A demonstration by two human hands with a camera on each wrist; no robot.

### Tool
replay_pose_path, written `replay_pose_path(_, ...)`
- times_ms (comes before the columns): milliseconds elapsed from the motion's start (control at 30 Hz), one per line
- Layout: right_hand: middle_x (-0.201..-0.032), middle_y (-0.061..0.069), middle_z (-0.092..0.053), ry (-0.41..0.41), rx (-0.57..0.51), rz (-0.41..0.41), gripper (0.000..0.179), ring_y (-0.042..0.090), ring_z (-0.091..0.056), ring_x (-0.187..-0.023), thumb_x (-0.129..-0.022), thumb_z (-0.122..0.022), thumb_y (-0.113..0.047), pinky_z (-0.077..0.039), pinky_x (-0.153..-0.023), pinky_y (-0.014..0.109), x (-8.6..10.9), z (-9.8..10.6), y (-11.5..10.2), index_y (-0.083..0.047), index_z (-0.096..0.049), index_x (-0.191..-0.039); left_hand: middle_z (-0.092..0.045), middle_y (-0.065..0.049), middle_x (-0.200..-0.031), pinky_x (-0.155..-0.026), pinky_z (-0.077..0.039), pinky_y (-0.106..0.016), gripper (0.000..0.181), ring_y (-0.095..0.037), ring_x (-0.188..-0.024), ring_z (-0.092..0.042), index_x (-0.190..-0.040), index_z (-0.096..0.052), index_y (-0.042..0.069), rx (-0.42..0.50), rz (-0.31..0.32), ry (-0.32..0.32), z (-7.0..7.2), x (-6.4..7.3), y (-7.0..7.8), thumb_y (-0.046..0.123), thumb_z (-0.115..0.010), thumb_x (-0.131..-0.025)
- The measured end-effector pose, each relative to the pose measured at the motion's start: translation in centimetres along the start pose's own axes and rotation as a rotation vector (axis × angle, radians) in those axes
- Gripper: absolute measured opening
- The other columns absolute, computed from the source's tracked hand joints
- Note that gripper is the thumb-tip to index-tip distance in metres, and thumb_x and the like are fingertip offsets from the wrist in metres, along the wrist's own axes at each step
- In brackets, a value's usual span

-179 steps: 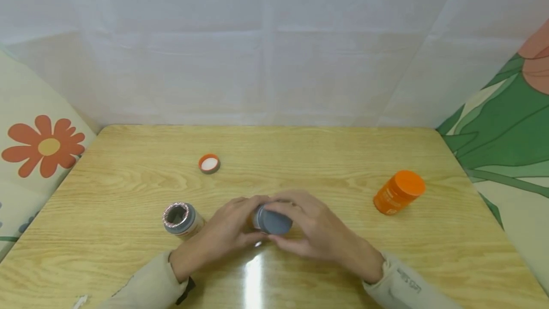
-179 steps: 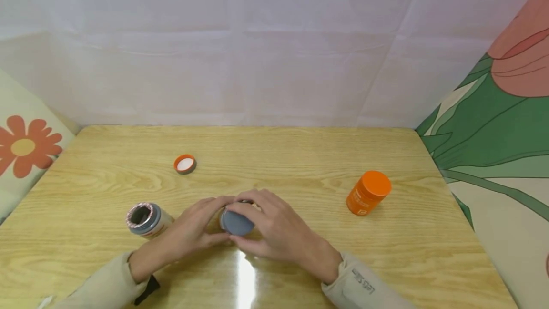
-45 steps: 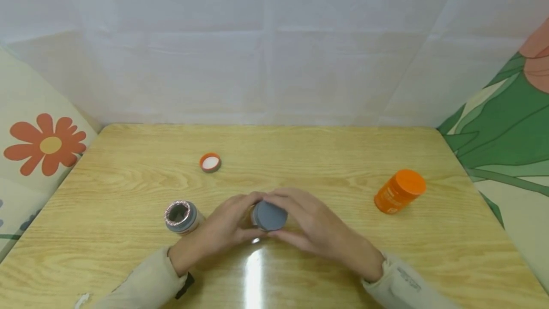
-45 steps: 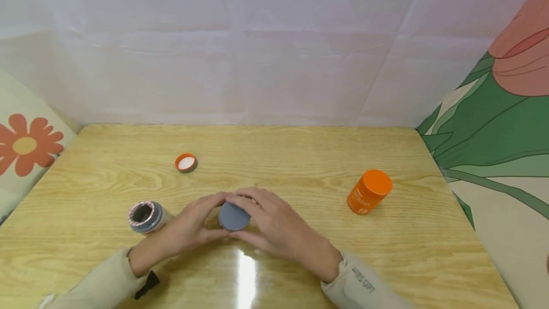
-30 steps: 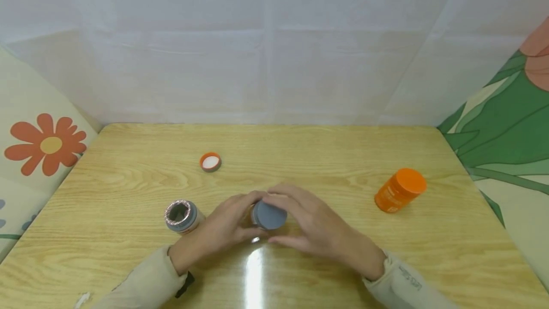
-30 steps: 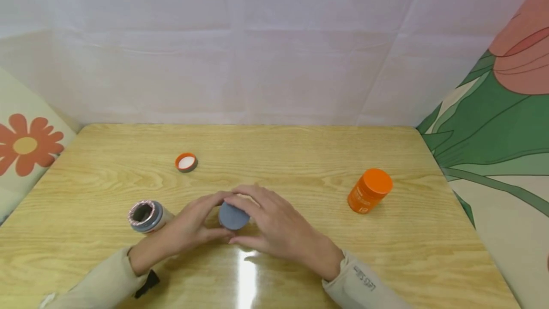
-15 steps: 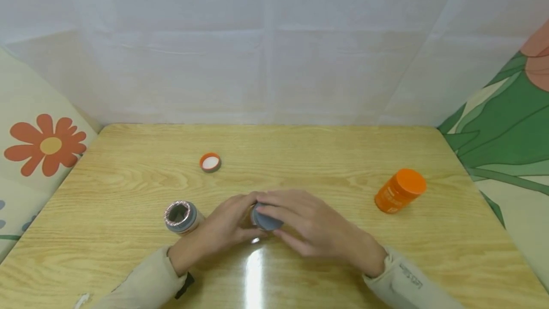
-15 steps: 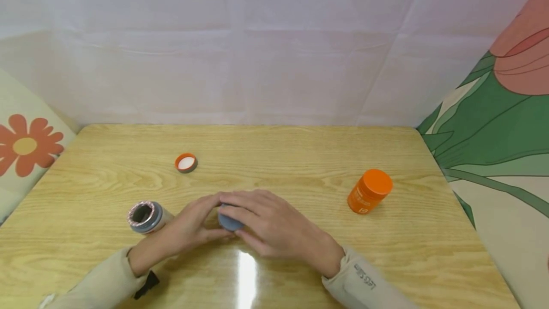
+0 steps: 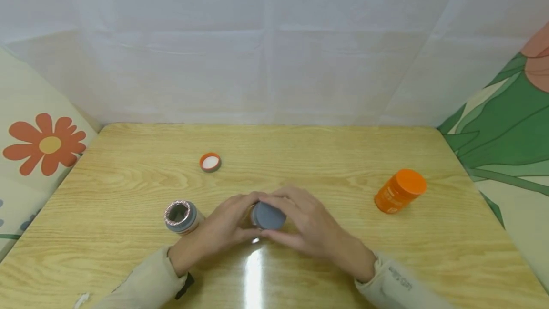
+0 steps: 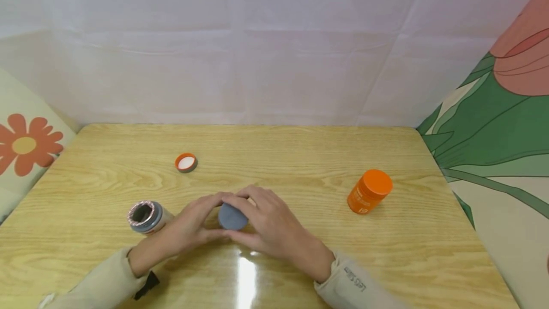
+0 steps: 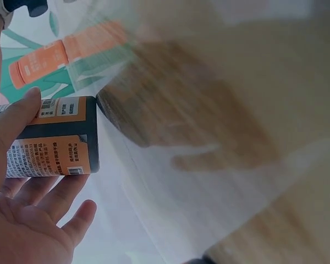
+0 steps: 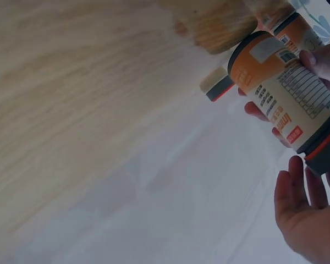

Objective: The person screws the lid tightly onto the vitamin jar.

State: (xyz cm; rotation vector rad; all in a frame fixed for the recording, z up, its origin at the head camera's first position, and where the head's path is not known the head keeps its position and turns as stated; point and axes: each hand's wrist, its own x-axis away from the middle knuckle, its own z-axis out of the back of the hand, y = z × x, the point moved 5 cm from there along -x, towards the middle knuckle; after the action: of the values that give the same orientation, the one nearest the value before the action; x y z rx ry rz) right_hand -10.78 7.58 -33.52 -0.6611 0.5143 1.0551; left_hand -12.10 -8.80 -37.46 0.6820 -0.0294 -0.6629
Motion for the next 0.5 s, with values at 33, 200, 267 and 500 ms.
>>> replay_pose_path(33, -0.113, 0.005, -0.065, 0.004, -0.008, -0.017, 0.065, 0.013, -0.063, -0.097, -0.077, -0.083, -0.033, -0.055, -0.084, 0.022, 0.01, -0.10, 0.00, -0.004, -0.061, -0.131, -0.068, 0.002, -0.126, -0.096, -0.054, -0.043, 0.068, -0.017, -0.112, -0.065, -0.135, -0.052, 0.021, 0.001, -0.003, 0.002, 0.00, -0.02, 0.02, 0.027, -0.085, -0.076)
replay_pose_path(200, -0.110, 0.003, -0.062, -0.007, -0.004, -0.075, 0.065, 0.011, -0.060, -0.094, -0.079, -0.082, -0.036, -0.053, -0.080, 0.019, 0.05, -0.45, -0.02, -0.007, -0.061, -0.132, -0.068, 0.002, -0.125, -0.095, -0.055, -0.042, 0.067, -0.016, -0.111, -0.065, -0.134, -0.053, 0.020, -0.008, -0.012, 0.012, 0.00, -0.07, 0.06, 0.028, -0.085, -0.076)
replay_pose_path(267, -0.111, 0.003, -0.062, -0.020, 0.005, -0.083, 0.065, 0.011, -0.060, -0.095, -0.079, -0.081, -0.038, -0.053, -0.080, 0.019, 0.02, -0.50, -0.03, -0.007, -0.061, -0.133, -0.068, 0.002, -0.126, -0.095, -0.055, -0.042, 0.068, -0.016, -0.111, -0.065, -0.134, -0.053, 0.020, -0.009, -0.010, 0.013, 0.01, -0.05, 0.05, 0.028, -0.085, -0.075)
replay_pose_path(500, -0.130, 0.009, -0.061, -0.070, 0.000, 0.038, 0.059, 0.019, -0.061, -0.116, -0.082, -0.079, -0.036, -0.052, -0.099, 0.030, -0.33, -0.14, -0.31, -0.007, -0.062, -0.130, -0.068, 0.001, -0.126, -0.097, -0.054, -0.043, 0.076, -0.018, -0.112, -0.065, -0.140, -0.049, 0.019, -0.017, -0.018, 0.007, 0.10, 0.11, -0.02, 0.027, -0.086, -0.074)
